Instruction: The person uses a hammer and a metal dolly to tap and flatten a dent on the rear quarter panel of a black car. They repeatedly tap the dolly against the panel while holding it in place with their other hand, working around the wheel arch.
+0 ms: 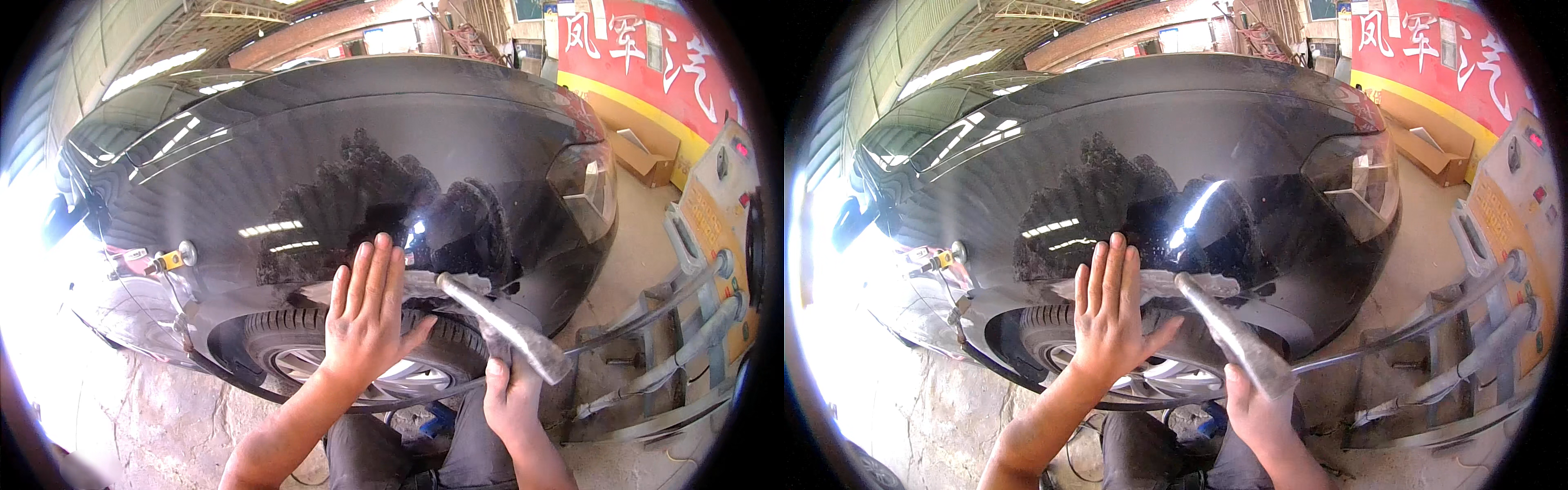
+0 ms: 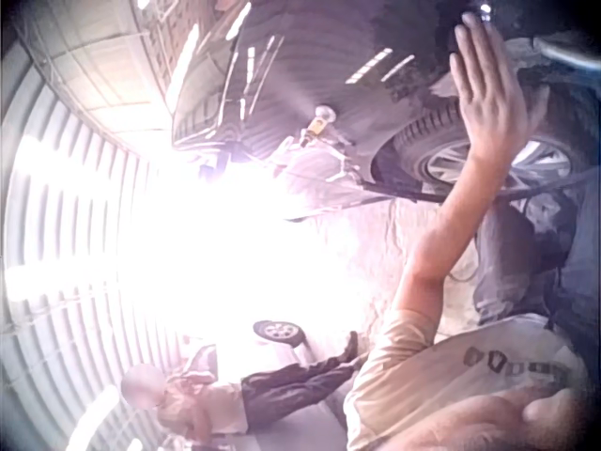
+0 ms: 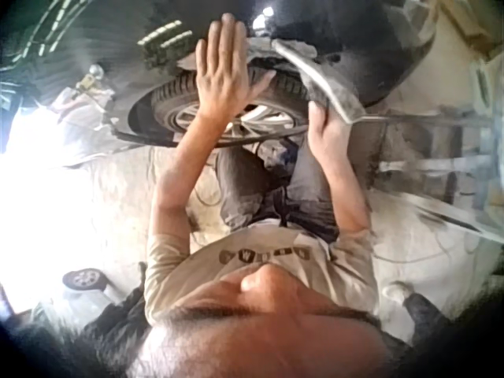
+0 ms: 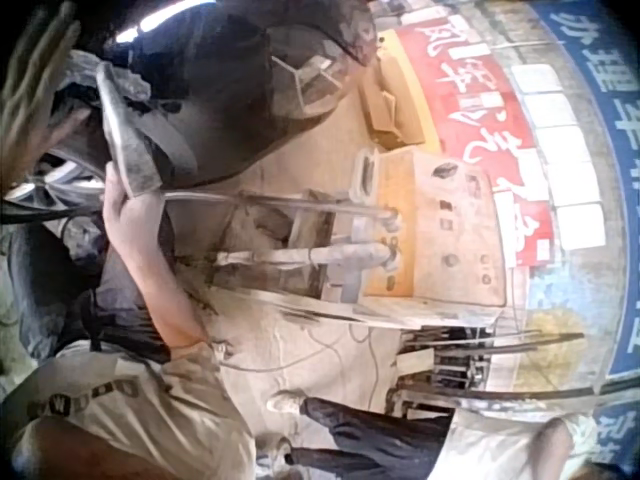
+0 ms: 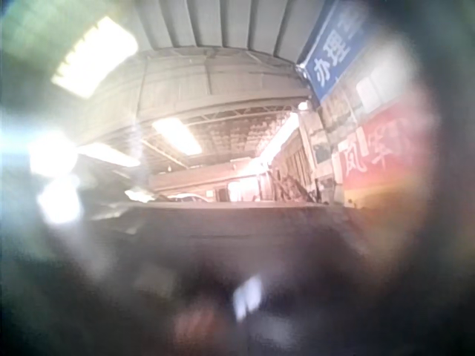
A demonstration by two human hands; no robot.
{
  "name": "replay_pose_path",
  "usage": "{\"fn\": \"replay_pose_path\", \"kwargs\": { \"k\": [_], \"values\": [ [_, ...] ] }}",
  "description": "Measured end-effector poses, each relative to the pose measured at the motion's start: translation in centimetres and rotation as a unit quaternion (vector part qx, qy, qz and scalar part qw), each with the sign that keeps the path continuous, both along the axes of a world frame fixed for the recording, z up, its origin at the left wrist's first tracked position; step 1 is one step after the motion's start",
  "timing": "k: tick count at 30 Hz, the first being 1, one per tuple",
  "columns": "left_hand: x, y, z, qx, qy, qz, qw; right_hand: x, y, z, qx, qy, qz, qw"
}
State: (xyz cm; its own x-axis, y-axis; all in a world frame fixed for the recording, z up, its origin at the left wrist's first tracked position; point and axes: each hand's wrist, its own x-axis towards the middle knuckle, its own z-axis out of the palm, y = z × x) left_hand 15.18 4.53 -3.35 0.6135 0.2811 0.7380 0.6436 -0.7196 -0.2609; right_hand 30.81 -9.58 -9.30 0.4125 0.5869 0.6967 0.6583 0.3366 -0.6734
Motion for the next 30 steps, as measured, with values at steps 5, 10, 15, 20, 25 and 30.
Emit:
{"fn": "replay_pose_path", "kwargs": {
  "k": [5,10,15,20,25,30],
  "values": [
    [0.1,-0.4,0.4,-0.015,0.012,-0.002,1.0,0.5,-1.5,-3.8,0.025,0.116,-0.006,0.993],
    [3.1,-0.4,2.9,-0.006,0.022,-0.044,0.999,-0.1,-5.0,-5.9,0.007,0.22,-0.003,0.976],
    [8.2,0.5,7.0,0.005,-0.014,-0.036,0.999,-1.2,-6.4,-8.1,0.03,0.322,0.018,0.946],
    [9.5,0.1,5.6,0.023,0.02,-0.031,0.999,-0.7,-6.8,-11.1,0.072,0.231,0.097,0.965],
    [6.9,-1.3,0.7,0.074,0.175,-0.02,0.982,-0.4,-7.7,-15.1,-0.061,0.251,0.052,0.965],
    [2.0,-0.5,-0.9,0.13,0.214,-0.025,0.968,-1.9,-7.1,-9.6,-0.032,0.116,-0.018,0.993]
  ]
}}
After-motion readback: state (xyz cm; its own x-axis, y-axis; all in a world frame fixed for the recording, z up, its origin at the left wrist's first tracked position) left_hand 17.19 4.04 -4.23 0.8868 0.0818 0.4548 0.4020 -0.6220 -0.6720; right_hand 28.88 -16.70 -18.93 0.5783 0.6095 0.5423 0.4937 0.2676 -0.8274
